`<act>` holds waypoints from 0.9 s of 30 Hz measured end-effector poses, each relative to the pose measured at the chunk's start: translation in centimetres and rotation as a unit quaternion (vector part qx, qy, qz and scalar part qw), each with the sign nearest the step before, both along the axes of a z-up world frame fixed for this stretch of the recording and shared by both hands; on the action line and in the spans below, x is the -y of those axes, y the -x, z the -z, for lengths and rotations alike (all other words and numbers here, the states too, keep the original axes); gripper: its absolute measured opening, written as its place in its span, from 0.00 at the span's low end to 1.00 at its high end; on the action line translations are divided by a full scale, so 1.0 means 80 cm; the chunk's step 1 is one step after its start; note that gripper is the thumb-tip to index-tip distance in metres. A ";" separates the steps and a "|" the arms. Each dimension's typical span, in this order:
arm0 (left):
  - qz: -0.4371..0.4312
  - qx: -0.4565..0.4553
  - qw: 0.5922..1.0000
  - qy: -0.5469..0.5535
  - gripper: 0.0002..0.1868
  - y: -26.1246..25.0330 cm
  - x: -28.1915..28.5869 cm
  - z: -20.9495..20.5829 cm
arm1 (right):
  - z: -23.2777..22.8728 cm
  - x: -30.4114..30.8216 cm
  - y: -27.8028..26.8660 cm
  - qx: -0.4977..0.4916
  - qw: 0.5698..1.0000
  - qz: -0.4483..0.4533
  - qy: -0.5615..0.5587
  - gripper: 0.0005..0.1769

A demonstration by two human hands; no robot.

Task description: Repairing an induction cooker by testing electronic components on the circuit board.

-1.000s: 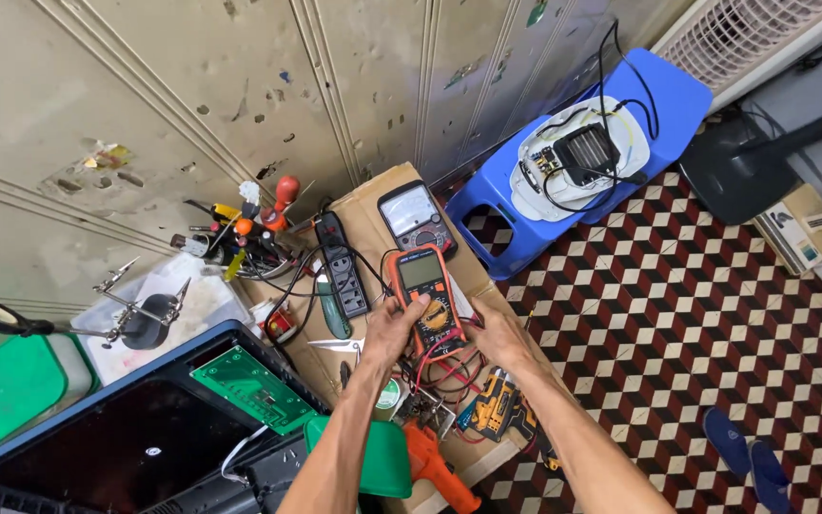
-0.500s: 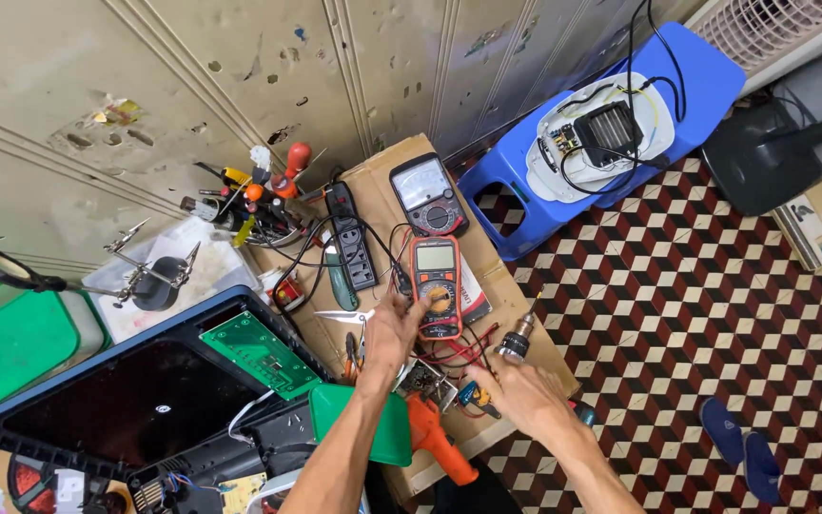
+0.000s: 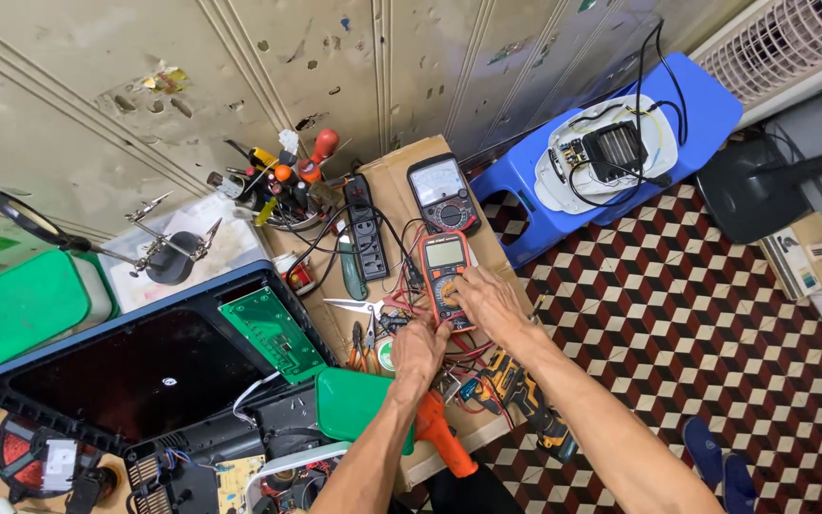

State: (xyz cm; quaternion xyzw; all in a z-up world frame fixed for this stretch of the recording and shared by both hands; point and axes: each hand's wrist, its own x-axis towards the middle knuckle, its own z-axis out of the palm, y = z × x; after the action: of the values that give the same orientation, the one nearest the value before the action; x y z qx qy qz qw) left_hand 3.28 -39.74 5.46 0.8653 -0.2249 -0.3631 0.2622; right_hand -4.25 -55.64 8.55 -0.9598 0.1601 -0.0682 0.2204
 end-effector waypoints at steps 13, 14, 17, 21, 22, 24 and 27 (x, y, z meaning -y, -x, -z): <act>-0.049 -0.026 0.998 0.014 0.20 0.004 0.008 -0.015 | 0.002 -0.041 -0.007 -0.026 0.991 0.131 -0.001 0.10; -0.052 -0.020 0.998 0.012 0.22 0.006 0.009 -0.011 | 0.001 -0.049 -0.010 -0.041 0.978 0.203 -0.011 0.13; -0.053 0.016 0.998 0.023 0.23 0.011 0.008 0.011 | 0.021 -0.060 -0.018 -0.082 0.947 0.309 -0.038 0.15; -0.052 0.018 0.998 0.020 0.23 0.013 0.008 0.005 | 0.038 -0.061 -0.023 -0.107 0.920 0.373 -0.062 0.16; -0.051 0.016 0.998 0.017 0.23 0.014 0.008 0.006 | 0.032 -0.061 -0.025 -0.121 0.913 0.383 -0.076 0.16; -0.050 0.013 0.999 0.016 0.23 0.013 0.008 -0.003 | 0.023 -0.059 -0.025 -0.135 0.905 0.393 -0.088 0.16; -0.038 0.012 0.999 0.020 0.27 0.009 0.009 -0.019 | 0.017 -0.050 -0.023 -0.107 0.920 0.367 -0.087 0.15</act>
State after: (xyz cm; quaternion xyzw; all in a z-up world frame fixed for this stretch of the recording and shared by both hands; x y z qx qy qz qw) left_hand 2.55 -40.45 7.01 0.8721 -0.2025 -0.3378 0.2905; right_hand -2.37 -51.62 7.20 -0.8122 0.5291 -0.0271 0.2442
